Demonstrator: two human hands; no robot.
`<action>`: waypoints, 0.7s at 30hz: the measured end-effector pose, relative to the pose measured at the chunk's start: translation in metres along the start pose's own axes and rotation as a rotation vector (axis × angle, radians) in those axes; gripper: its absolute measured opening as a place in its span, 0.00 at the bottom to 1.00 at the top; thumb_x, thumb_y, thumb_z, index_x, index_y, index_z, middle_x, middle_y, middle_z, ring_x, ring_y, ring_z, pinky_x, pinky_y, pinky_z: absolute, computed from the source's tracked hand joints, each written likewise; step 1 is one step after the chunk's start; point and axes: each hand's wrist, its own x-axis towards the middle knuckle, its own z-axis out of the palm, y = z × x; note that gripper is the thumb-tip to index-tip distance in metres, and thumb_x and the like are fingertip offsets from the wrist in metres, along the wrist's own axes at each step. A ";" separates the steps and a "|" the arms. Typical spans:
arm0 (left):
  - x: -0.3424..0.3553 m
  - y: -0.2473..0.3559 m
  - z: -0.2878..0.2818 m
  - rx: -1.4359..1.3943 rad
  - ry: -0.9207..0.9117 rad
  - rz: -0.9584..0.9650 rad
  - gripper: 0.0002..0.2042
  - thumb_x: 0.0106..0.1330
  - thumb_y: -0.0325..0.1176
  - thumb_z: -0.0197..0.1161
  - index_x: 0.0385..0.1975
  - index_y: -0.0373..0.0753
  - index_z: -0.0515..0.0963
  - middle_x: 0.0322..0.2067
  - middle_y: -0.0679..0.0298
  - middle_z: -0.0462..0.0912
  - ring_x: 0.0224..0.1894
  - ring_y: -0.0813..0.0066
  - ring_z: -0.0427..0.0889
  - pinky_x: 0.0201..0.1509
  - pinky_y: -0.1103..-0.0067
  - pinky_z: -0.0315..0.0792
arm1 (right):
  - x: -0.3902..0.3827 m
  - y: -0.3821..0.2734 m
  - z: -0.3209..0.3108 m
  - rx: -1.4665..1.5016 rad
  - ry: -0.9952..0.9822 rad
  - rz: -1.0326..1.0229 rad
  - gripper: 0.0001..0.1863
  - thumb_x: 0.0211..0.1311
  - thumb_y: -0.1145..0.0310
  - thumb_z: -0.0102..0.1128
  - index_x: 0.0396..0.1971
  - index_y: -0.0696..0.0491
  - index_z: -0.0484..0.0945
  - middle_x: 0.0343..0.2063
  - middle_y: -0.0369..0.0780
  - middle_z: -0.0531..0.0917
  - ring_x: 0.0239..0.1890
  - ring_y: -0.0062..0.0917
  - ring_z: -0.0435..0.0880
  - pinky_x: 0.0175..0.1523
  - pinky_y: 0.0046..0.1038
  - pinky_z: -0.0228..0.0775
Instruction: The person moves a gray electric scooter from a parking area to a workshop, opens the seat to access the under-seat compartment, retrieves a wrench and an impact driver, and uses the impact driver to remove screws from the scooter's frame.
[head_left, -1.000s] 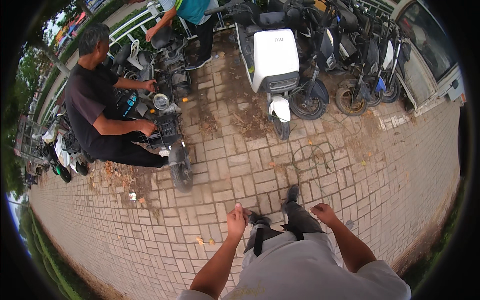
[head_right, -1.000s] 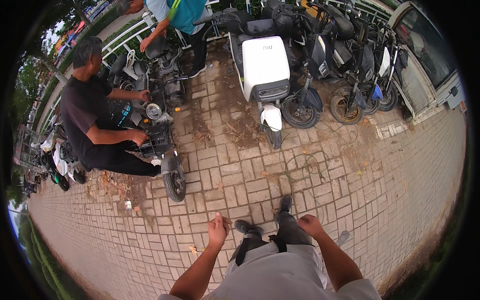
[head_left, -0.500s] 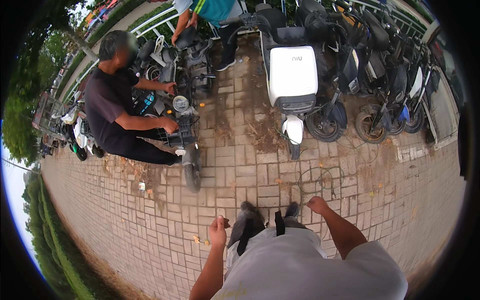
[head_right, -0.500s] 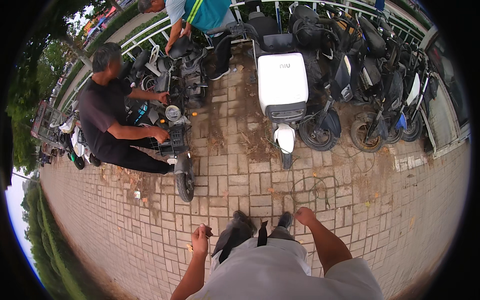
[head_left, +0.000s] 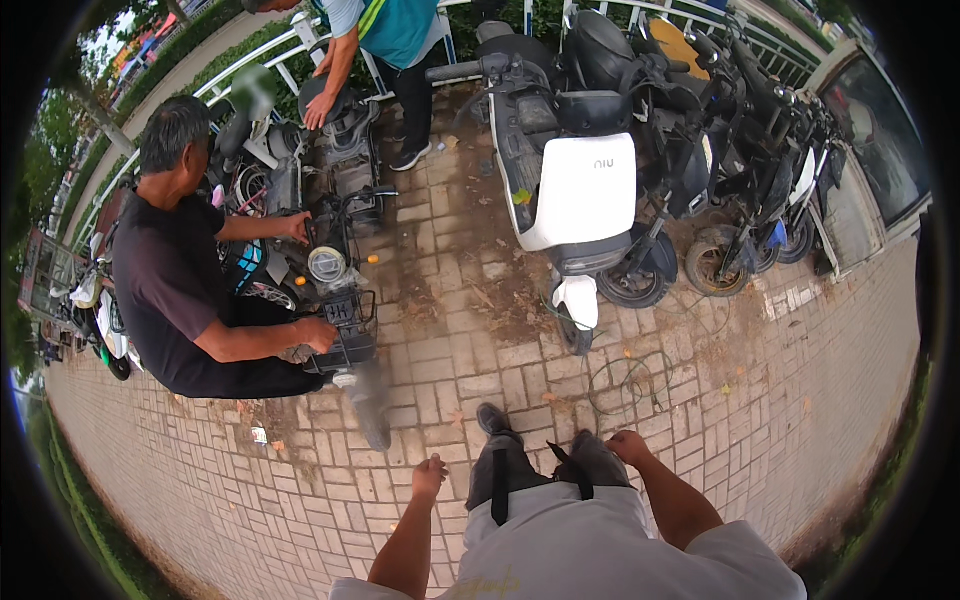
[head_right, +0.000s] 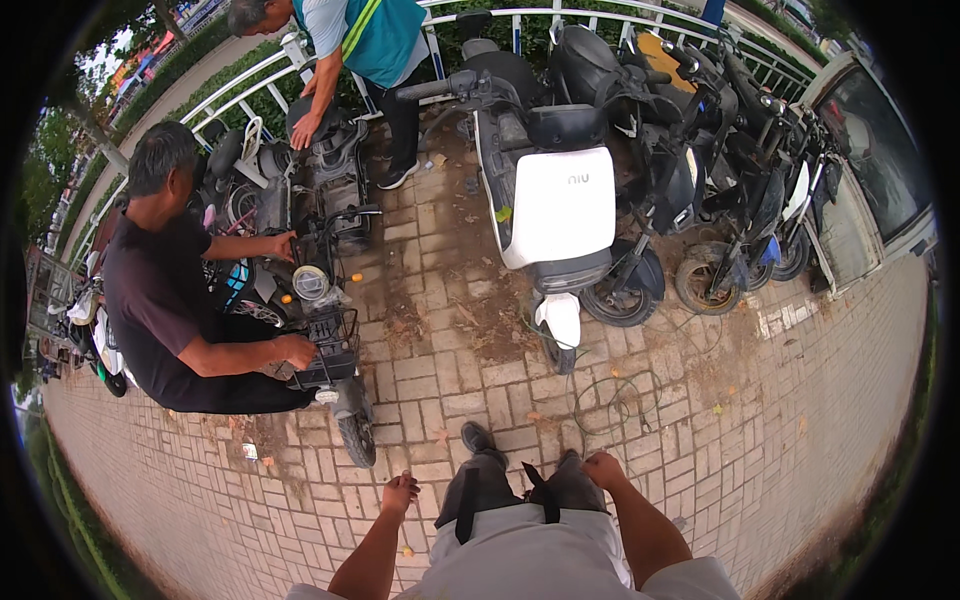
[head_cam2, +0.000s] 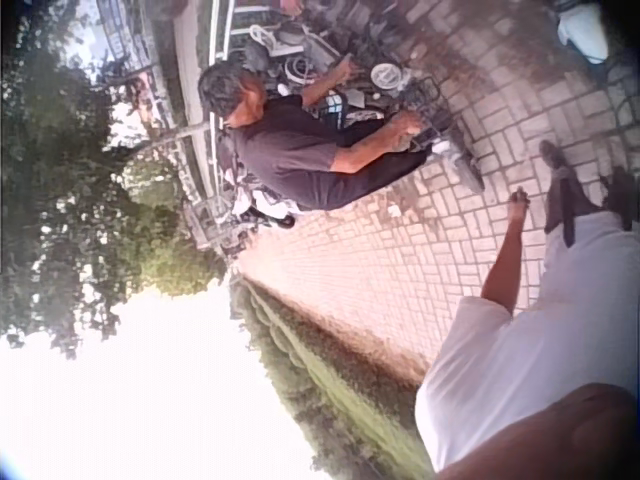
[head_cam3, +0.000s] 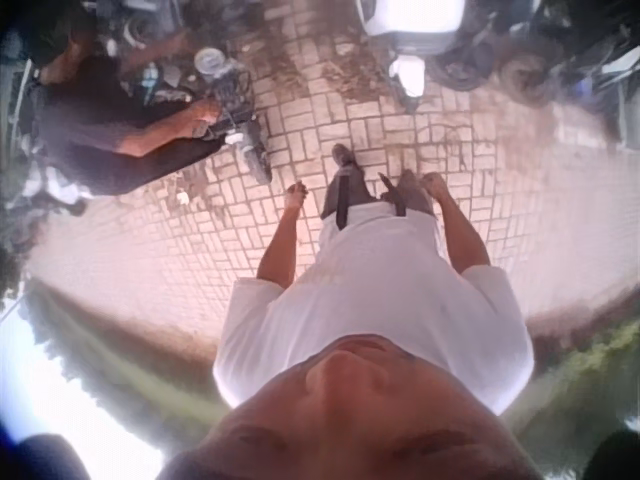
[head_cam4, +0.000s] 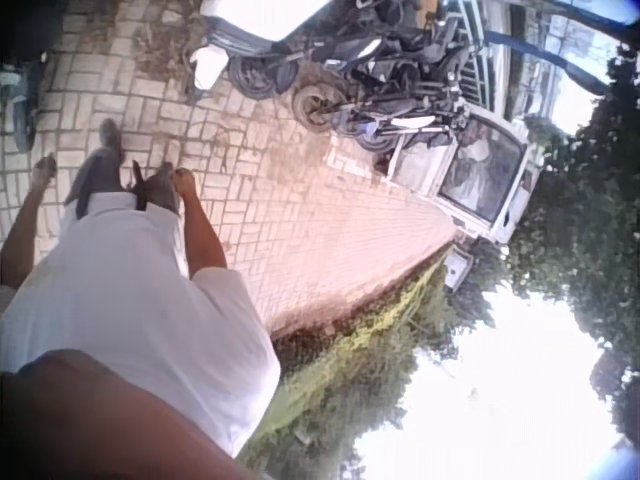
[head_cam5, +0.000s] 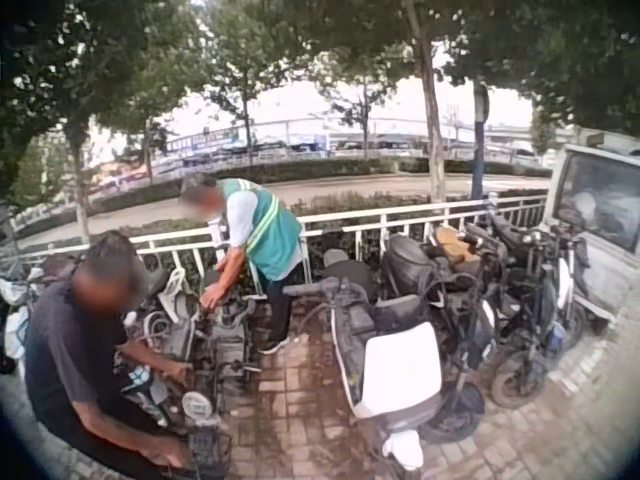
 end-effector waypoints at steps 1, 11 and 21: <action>0.012 0.007 -0.001 0.027 -0.013 0.020 0.23 0.66 0.50 0.51 0.30 0.32 0.77 0.20 0.61 0.80 0.20 0.79 0.74 0.24 0.81 0.68 | -0.003 -0.003 -0.002 0.006 0.024 0.035 0.20 0.46 0.52 0.57 0.29 0.53 0.83 0.30 0.47 0.82 0.37 0.41 0.81 0.45 0.35 0.72; 0.002 0.026 0.039 0.124 -0.133 -0.046 0.21 0.64 0.47 0.51 0.32 0.30 0.77 0.22 0.59 0.81 0.22 0.75 0.77 0.28 0.79 0.71 | 0.008 0.007 0.008 -0.046 -0.079 0.039 0.25 0.45 0.47 0.55 0.29 0.54 0.83 0.31 0.48 0.83 0.39 0.42 0.81 0.48 0.37 0.71; -0.063 0.016 0.071 0.166 0.003 -0.073 0.20 0.63 0.46 0.53 0.32 0.30 0.77 0.23 0.59 0.81 0.24 0.74 0.78 0.30 0.79 0.71 | 0.107 0.047 -0.040 -0.352 -0.206 -0.274 0.22 0.49 0.52 0.50 0.20 0.57 0.81 0.26 0.52 0.80 0.34 0.48 0.78 0.42 0.44 0.70</action>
